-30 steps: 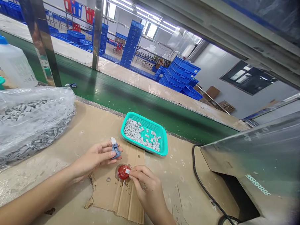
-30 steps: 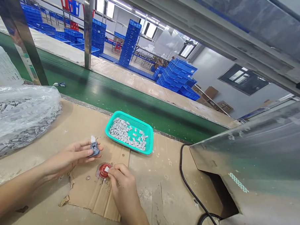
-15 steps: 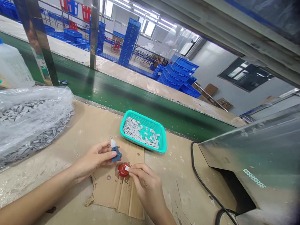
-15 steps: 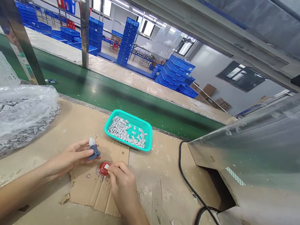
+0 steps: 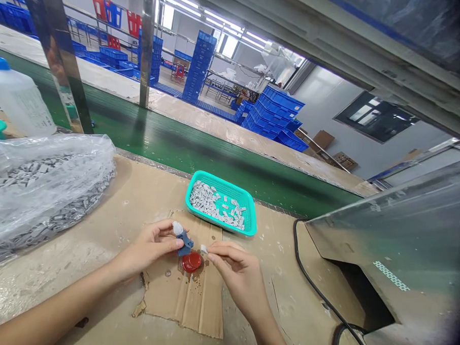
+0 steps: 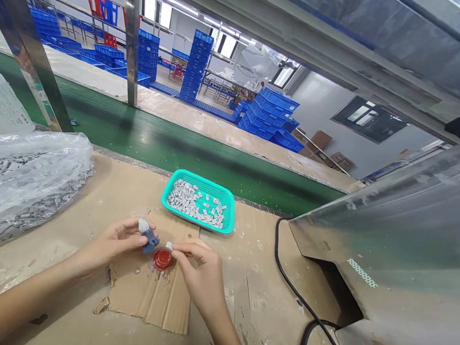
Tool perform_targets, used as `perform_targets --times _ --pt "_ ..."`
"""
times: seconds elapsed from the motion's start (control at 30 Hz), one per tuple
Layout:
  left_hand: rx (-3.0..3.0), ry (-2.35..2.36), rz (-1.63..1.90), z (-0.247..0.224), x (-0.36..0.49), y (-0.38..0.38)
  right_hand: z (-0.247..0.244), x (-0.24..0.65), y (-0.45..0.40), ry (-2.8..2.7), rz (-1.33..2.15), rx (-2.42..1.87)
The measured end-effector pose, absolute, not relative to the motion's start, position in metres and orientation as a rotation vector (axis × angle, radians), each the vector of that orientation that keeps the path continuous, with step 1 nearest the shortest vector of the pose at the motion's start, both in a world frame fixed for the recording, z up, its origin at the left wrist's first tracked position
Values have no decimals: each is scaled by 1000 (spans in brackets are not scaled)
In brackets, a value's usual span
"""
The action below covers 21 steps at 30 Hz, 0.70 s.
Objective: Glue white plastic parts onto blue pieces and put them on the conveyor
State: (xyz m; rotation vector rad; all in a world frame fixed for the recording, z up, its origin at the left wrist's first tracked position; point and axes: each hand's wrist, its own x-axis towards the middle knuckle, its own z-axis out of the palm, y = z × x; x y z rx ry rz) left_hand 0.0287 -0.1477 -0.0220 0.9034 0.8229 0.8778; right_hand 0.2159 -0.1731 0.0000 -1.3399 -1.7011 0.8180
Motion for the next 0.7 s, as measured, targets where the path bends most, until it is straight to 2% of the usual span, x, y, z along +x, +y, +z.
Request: perform_targets --times 0.1,0.2,0.3,0.47,0.7 --pt "839 796 866 -20 29 -149 1 217 -169 -1495 1026 -1332" --pt "730 708 877 -21 27 -149 1 218 -168 -1435 1092 -1351" --pt "639 641 892 -23 25 -149 0 218 -171 -1576 949 -1380" --pt "547 629 878 -26 25 -148 -4 215 -178 -1889 478 -1297" --pt "719 717 815 -26 27 -149 -8 215 -180 -1948 487 -1321"
